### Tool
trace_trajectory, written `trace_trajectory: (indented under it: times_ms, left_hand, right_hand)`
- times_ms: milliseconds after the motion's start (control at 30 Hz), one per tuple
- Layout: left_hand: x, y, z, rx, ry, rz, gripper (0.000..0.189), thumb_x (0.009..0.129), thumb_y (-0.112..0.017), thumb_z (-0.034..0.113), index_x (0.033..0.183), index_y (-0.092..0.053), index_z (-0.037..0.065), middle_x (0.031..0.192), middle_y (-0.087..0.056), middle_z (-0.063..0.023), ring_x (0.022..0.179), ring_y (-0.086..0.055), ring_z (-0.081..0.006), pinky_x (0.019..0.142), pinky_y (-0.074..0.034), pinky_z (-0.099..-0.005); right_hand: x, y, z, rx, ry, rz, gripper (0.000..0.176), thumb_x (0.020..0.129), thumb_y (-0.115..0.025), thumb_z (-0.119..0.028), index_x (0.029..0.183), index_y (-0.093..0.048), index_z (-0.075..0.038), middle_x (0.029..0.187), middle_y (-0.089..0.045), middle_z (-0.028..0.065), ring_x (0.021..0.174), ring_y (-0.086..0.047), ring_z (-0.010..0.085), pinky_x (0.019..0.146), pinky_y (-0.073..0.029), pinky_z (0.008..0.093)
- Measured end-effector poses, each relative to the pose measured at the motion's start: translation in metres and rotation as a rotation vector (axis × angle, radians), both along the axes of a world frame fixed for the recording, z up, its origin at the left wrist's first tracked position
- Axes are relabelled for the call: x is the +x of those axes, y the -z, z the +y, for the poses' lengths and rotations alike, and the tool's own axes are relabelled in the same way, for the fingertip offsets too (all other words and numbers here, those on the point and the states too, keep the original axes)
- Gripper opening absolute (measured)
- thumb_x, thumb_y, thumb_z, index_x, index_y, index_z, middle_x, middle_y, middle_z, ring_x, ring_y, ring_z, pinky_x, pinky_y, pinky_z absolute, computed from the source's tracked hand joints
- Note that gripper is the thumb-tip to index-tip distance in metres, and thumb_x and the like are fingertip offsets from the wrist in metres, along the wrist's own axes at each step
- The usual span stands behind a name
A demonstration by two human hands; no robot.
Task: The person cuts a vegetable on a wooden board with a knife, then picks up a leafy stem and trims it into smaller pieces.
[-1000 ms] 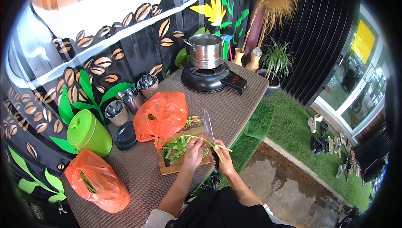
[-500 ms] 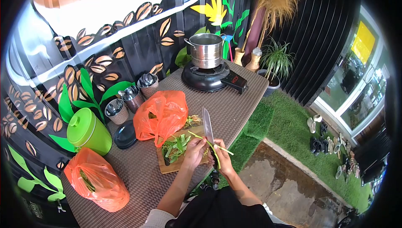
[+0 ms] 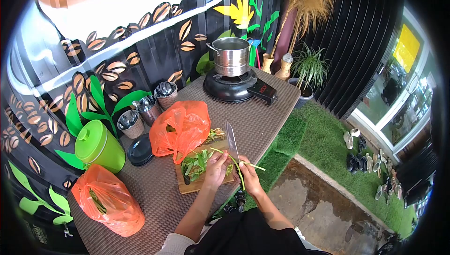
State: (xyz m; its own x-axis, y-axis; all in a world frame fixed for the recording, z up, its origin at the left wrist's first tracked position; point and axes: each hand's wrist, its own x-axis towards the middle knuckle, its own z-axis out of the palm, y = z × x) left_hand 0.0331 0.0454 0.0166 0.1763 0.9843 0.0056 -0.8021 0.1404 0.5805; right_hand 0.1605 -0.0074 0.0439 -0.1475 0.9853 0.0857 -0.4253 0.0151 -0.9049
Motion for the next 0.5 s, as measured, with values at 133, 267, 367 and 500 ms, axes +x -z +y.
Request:
trace_trajectory:
  times_ms: [133,267,367,500]
  left_hand:
    - [-0.001,-0.001,-0.003,0.005,-0.021,0.008,0.007,0.088,-0.062,0.005,0.093,-0.063,0.002,0.091,-0.065,-0.0063,0.080,-0.060,-0.0123,0.074,-0.050,-0.0257]
    - [0.000,0.000,-0.005,-0.019,-0.033,0.032,0.007,0.087,-0.063,0.004,0.092,-0.063,0.001,0.090,-0.066,-0.0076,0.079,-0.061,-0.0130,0.074,-0.050,-0.0269]
    - [-0.001,-0.009,-0.005,0.031,-0.030,0.066,0.008,0.087,-0.063,0.005,0.094,-0.063,0.000,0.092,-0.066,-0.0081,0.079,-0.061,-0.0135,0.075,-0.051,-0.0270]
    - [0.002,-0.021,-0.005,-0.014,-0.044,0.048,0.010,0.087,-0.063,0.005,0.095,-0.062,0.000,0.094,-0.065,-0.0085,0.081,-0.062,-0.0138,0.076,-0.051,-0.0274]
  right_hand:
    - [-0.003,0.006,0.002,0.017,0.058,-0.083,0.030,0.100,-0.043,-0.022,0.125,-0.044,-0.007,0.068,-0.045,-0.0028,0.054,-0.040,0.0044,0.049,-0.034,0.0200]
    - [-0.007,-0.001,0.000,0.008,0.040,-0.070,0.027,0.100,-0.042,-0.022,0.124,-0.043,-0.008,0.067,-0.045,-0.0019,0.053,-0.040,0.0058,0.049,-0.033,0.0190]
    - [-0.006,0.000,0.001,0.009,0.058,-0.040,0.026,0.100,-0.043,-0.021,0.123,-0.044,-0.009,0.066,-0.043,-0.0037,0.052,-0.038,0.0038,0.047,-0.031,0.0185]
    - [-0.002,-0.001,0.003,-0.012,0.105,-0.039,0.026,0.100,-0.044,-0.019,0.123,-0.046,-0.008,0.064,-0.041,-0.0045,0.051,-0.036,0.0036,0.046,-0.030,0.0185]
